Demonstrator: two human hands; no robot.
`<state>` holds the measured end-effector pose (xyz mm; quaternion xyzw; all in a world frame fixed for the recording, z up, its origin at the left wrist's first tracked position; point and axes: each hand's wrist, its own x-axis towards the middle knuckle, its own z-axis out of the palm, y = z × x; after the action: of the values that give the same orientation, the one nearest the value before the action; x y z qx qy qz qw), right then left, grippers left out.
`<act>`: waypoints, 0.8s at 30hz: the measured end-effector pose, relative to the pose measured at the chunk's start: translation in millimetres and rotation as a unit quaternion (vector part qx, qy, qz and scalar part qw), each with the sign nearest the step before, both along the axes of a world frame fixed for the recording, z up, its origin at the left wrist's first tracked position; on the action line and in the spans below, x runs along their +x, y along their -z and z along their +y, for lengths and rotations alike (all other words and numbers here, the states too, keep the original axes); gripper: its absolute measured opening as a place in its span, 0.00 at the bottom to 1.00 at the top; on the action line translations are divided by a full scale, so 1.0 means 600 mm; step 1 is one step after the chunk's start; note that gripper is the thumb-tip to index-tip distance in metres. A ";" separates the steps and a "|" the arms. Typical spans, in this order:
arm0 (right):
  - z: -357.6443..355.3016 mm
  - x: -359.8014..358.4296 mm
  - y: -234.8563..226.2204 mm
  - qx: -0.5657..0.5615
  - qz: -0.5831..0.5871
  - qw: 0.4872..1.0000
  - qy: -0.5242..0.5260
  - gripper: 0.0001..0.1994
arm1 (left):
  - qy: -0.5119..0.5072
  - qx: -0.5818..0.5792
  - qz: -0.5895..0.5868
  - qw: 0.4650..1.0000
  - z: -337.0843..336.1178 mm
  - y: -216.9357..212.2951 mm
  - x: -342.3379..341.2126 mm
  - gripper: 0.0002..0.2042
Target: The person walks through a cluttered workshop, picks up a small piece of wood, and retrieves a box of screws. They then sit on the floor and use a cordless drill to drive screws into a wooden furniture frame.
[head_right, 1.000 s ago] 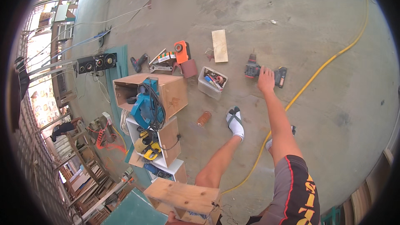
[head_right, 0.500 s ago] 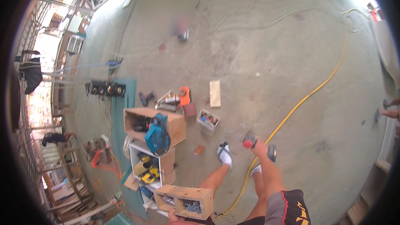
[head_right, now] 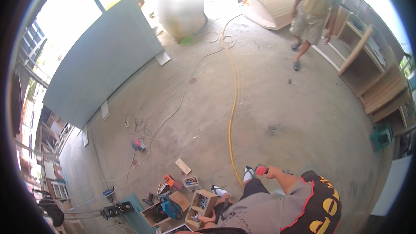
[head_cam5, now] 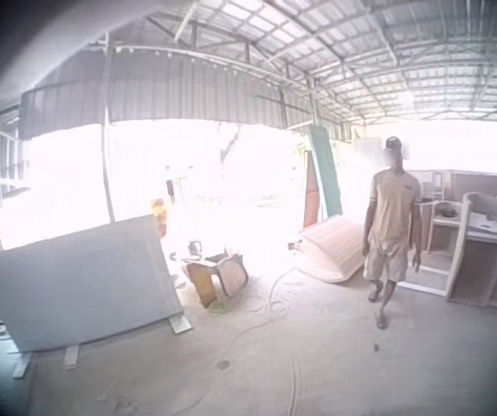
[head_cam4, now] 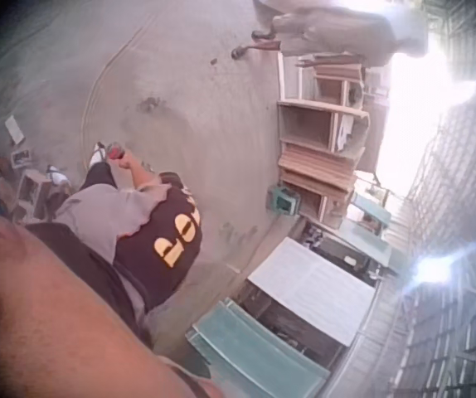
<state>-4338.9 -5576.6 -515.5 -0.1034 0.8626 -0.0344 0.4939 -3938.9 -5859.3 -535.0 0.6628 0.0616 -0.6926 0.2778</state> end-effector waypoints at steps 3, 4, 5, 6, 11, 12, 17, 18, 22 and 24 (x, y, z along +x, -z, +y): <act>0.063 -0.011 -0.045 0.003 -0.017 0.998 0.068 0.24 | -0.009 -0.011 0.027 1.000 -0.006 -0.027 -0.061 0.29; 0.089 -0.009 -0.040 0.006 -0.030 0.995 0.092 0.22 | -0.008 -0.019 0.023 1.000 -0.013 -0.023 -0.084 0.29; 0.111 -0.012 -0.034 0.006 -0.041 0.993 0.112 0.21 | -0.010 -0.031 0.021 0.999 -0.020 -0.009 -0.101 0.28; 0.130 -0.016 -0.027 -0.011 -0.039 0.991 0.129 0.21 | -0.020 -0.029 0.038 0.999 -0.029 -0.006 -0.127 0.28; 0.204 -0.021 0.016 -0.053 -0.067 0.974 0.209 0.16 | -0.041 -0.046 0.068 0.996 -0.046 -0.034 -0.276 0.28; 0.202 -0.026 0.008 -0.046 -0.069 0.976 0.204 0.13 | -0.078 -0.014 0.048 0.996 -0.051 -0.056 -0.301 0.27; 0.189 -0.071 0.019 -0.020 -0.028 0.966 0.256 0.11 | -0.124 0.064 -0.028 0.990 -0.089 -0.044 -0.429 0.27; 0.167 -0.090 0.009 -0.027 -0.035 0.965 0.260 0.10 | -0.135 0.061 -0.030 0.989 -0.098 -0.046 -0.446 0.27; 0.103 -0.205 0.003 -0.005 -0.048 0.966 0.253 0.18 | -0.144 0.077 -0.033 0.986 -0.136 -0.027 -0.563 0.27; 0.093 -0.236 0.020 0.008 -0.014 0.973 0.230 0.10 | -0.126 0.096 -0.042 0.987 -0.152 -0.015 -0.635 0.27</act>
<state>-4480.6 -5521.0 -527.4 0.1022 0.8564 -0.1412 0.4860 -4320.1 -5950.5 -526.0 0.7021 0.1986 -0.6143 0.3003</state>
